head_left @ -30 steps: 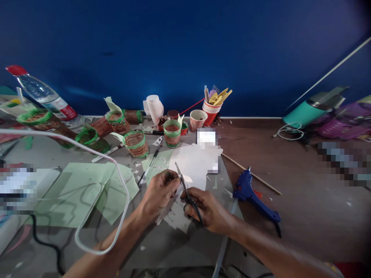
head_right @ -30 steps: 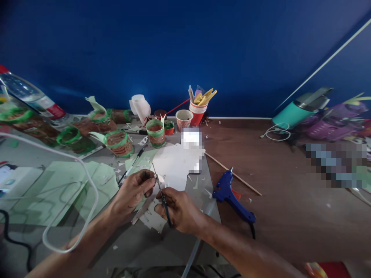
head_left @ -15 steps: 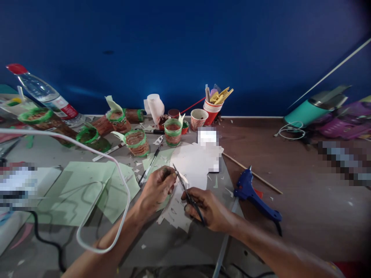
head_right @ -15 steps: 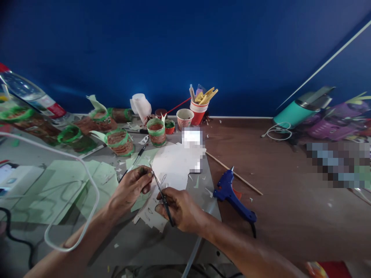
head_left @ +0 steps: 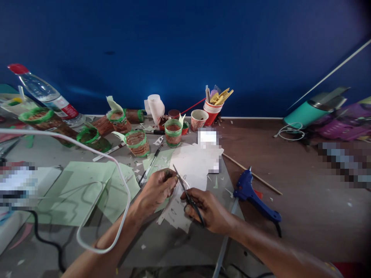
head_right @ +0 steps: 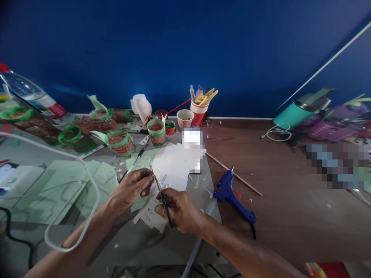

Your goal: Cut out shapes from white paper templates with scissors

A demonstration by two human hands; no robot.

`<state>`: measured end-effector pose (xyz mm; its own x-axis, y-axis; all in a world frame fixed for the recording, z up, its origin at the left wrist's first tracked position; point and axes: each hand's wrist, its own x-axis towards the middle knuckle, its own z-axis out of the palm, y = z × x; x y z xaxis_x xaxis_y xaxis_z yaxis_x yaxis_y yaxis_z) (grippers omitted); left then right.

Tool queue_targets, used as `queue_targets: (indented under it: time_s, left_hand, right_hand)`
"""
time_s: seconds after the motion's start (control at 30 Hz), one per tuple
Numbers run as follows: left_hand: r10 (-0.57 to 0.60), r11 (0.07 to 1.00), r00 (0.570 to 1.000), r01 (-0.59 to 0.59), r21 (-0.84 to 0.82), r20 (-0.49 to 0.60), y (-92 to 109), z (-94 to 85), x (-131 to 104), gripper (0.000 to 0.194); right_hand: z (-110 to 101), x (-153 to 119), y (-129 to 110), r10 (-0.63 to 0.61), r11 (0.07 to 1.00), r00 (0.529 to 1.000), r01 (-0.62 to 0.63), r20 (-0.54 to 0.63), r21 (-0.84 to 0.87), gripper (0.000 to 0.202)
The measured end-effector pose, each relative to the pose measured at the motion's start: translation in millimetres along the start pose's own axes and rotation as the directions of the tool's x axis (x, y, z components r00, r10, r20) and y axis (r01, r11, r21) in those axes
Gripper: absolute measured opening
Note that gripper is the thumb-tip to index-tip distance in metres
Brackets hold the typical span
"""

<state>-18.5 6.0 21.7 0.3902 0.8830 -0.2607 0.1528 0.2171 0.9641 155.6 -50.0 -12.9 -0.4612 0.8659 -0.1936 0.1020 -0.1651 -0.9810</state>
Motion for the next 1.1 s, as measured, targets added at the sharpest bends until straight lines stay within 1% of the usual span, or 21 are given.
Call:
queue_targets:
  time_s: [0.17, 0.27, 0.47, 0.67, 0.8, 0.97, 1.1]
  left_hand:
    - [-0.036, 0.999, 0.999, 0.036, -0.015, -0.017, -1, 0.1, -1, 0.014]
    - [-0.044, 0.999, 0.999, 0.043, -0.022, -0.028, -2, 1.0, 0, 0.015]
    - [0.003, 0.999, 0.998, 0.001, 0.054, -0.066, -2, 1.9, 0, 0.015]
    - [0.02, 0.998, 0.999, -0.016, 0.067, -0.05, -5, 1.4, 0, 0.016]
    - [0.023, 0.997, 0.998, -0.018, 0.072, -0.065, -7, 0.8, 0, 0.015]
    - [0.014, 0.999, 0.999, -0.012, 0.053, -0.034, -9, -1.3, 2, 0.012]
    - [0.001, 1.0, 1.0, -0.001, -0.019, 0.004, -8, -3.2, 2, 0.011]
  right_hand:
    - [-1, 0, 1, -0.01, 0.999, 1.0, 0.009, -0.015, -0.049, 0.028]
    - [-1, 0, 4, -0.012, 0.997, 0.999, 0.01, -0.033, -0.079, 0.027]
    - [0, -1, 5, -0.027, 0.996, 0.998, 0.022, -0.05, -0.09, 0.022]
    - [-1, -1, -1, -0.039, 0.993, 0.999, 0.036, -0.028, -0.112, 0.018]
    - [-1, -1, -3, -0.054, 0.99, 0.998, 0.049, -0.033, -0.135, 0.014]
    - [-2, -2, -6, -0.034, 0.988, 0.999, 0.031, -0.013, -0.152, 0.014]
    - [-2, -3, -5, -0.023, 0.989, 1.0, 0.022, -0.002, -0.144, 0.016]
